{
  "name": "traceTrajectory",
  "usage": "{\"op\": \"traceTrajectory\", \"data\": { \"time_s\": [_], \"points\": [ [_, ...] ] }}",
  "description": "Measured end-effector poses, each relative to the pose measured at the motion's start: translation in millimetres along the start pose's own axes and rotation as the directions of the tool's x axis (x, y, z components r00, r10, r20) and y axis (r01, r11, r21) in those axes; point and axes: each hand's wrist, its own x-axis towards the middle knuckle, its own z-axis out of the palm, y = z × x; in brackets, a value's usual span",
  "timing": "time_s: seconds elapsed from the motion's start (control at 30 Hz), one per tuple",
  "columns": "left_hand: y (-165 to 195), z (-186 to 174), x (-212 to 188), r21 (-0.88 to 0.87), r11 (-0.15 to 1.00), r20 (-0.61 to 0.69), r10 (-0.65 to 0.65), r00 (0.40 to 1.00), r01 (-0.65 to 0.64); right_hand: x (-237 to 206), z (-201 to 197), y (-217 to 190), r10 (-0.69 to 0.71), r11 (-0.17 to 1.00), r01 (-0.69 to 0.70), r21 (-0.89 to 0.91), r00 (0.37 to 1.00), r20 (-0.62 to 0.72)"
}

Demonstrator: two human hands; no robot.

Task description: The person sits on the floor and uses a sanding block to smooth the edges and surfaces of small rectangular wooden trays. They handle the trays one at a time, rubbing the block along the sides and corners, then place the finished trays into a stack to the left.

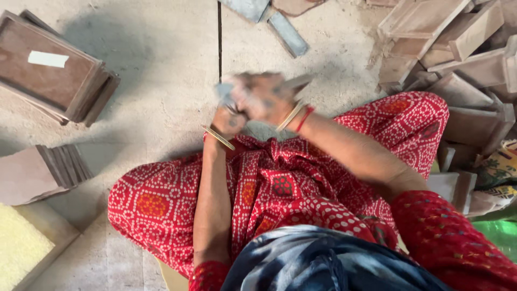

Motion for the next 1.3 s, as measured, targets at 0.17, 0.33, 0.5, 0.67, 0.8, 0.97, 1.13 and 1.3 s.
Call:
{"op": "traceTrajectory", "data": {
  "time_s": [0.17, 0.33, 0.5, 0.67, 0.8, 0.97, 1.13, 1.3],
  "points": [
    [57.9, 16.8, -13.9, 0.296, 0.948, -0.237, -0.047, 0.97, 0.118, -71.9, -22.9, 107.0, 0.623, 0.724, -0.684, 0.09, 0.704, 0.341],
    [81.2, 21.3, -7.8, 0.054, 0.998, -0.259, 0.024, 0.966, -0.011, -137.8, 34.6, 142.5, 0.904, 0.23, -0.86, 0.456, 0.362, 0.226],
    [73.6, 16.8, -9.5, -0.066, 0.997, -0.172, 0.026, 0.985, -0.038, -119.5, 56.3, 121.1, 0.817, 0.138, -0.556, 0.819, 0.532, 0.224],
    [57.0, 28.9, -0.2, -0.15, 0.985, -0.273, 0.039, 0.961, -0.083, -88.2, 41.0, 103.2, 0.849, -0.111, -0.292, 0.95, 0.469, 0.243],
    [48.9, 43.6, 4.5, -0.202, 0.972, -0.292, 0.054, 0.955, -0.116, -84.0, 29.3, 110.5, 0.96, -0.247, -0.563, 0.789, -0.03, 0.28],
    [80.0, 34.4, 5.7, 0.057, 0.998, -0.092, 0.024, 0.995, -0.019, -70.1, -12.2, 113.2, 0.682, 0.729, -0.528, 0.436, 0.616, -0.394],
    [108.4, 44.4, 0.5, 0.7, 0.714, -0.01, -0.006, 1.0, 0.011, -27.1, -36.7, 62.5, 0.47, 0.828, -0.416, 0.377, 0.88, -0.062],
    [97.9, 48.3, -5.7, 0.54, 0.841, -0.14, 0.06, 0.988, 0.026, -12.9, -16.0, 61.4, 0.361, 0.893, -0.335, 0.301, 0.932, -0.034]
  ]
}}
